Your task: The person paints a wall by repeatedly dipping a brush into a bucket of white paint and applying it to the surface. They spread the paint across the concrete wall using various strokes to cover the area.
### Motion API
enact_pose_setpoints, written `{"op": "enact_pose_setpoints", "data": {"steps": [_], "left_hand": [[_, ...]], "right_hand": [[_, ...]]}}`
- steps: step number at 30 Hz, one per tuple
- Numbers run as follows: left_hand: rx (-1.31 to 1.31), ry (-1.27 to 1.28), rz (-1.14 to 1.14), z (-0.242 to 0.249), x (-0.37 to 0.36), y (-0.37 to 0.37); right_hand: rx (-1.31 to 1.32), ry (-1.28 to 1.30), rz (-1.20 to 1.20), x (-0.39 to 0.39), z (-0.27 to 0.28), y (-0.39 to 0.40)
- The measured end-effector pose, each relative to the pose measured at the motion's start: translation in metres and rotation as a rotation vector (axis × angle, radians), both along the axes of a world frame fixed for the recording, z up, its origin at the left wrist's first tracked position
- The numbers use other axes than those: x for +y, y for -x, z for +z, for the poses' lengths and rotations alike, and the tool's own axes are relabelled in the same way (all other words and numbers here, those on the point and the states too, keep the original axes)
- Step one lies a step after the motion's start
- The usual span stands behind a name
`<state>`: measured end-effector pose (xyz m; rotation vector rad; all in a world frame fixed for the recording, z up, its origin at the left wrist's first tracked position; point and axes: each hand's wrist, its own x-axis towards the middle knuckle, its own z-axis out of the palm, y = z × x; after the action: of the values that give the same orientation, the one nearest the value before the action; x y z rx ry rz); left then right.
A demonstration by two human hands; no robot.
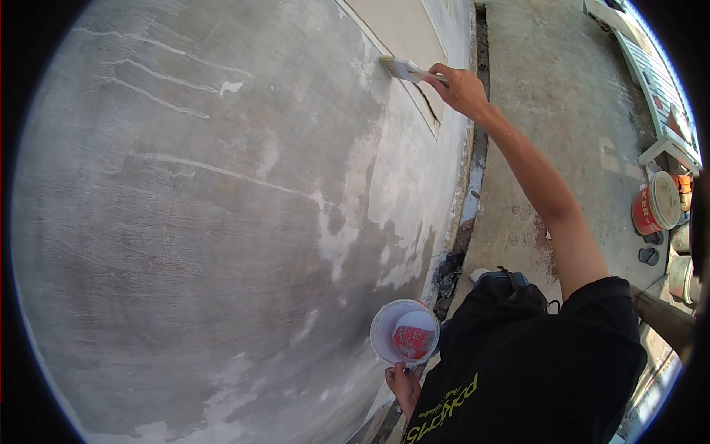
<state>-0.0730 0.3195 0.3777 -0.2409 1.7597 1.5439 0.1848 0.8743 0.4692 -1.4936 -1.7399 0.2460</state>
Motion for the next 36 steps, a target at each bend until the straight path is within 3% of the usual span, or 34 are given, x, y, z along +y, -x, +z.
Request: {"op": "enact_pose_setpoints", "data": {"steps": [5,11,16,22,30,32,36], "left_hand": [[0.016,0.009,0.006,-0.005,-0.005,0.003],[0.002,0.022,-0.026,0.001,0.008,-0.001],[-0.010,-0.003,-0.071,-0.001,0.016,0.002],[-0.023,-0.030,0.023,0.003,0.007,-0.004],[-0.011,-0.016,0.077,-0.019,-0.026,-0.003],[-0.008,0.023,0.070,-0.022,-0.030,0.001],[0.002,0.009,0.066,-0.021,-0.028,0.005]], "right_hand": [[0.082,-0.082,0.113,-0.077,0.001,0.055],[0.228,0.029,0.484,-0.224,-0.002,0.084],[0.146,0.084,0.797,-0.262,-0.018,0.106],[0.091,0.082,0.658,-0.192,-0.006,0.082],[0.000,-0.016,0.121,-0.086,-0.006,0.035],[0.028,-0.017,0.049,-0.082,-0.013,0.039],[0.115,-0.012,0.147,-0.129,-0.031,0.072]]}}
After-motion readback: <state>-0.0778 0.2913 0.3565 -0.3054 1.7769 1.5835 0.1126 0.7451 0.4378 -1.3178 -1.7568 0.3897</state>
